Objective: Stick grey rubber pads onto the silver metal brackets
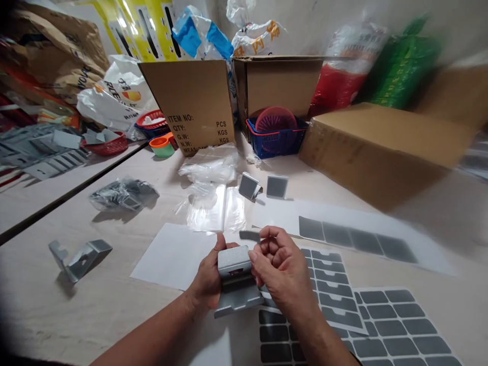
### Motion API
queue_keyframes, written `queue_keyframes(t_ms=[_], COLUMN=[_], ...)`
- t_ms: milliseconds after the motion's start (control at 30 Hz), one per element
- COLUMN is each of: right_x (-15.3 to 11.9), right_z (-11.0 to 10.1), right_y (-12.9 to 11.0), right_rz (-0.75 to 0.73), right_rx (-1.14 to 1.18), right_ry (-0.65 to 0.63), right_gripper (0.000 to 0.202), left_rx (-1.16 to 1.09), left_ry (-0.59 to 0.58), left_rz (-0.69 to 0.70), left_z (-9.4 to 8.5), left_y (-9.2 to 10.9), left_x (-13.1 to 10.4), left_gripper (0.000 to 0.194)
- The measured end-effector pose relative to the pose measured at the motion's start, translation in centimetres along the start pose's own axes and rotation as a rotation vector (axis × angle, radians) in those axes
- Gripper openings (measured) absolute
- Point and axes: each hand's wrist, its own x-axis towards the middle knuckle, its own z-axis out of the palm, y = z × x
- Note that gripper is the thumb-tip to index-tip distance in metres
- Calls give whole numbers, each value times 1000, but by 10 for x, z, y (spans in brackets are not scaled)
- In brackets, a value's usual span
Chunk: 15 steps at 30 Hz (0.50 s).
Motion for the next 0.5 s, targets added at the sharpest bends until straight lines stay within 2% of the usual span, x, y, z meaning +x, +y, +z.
queue_keyframes(t_ms=[133,233,400,500], right_x=[-1,0,1,0], right_z=[-2,-2,-3,-4], right_y=[0,0,-2,1], right_rz=[25,12,-104,-53], right_rx=[-4,58,-25,-57], right_ry=[-73,-49,3,-3], right_gripper=[10,8,4,4], left_rx=[-27,-11,21,10], left_ry=[-27,-38,-37,-35], left_rz=[-35,-75,-78,-48], left_z=[0,-1,-1,0], left_y=[0,1,3,3], left_x=[1,0,-1,-1], left_gripper=[53,53,52,52])
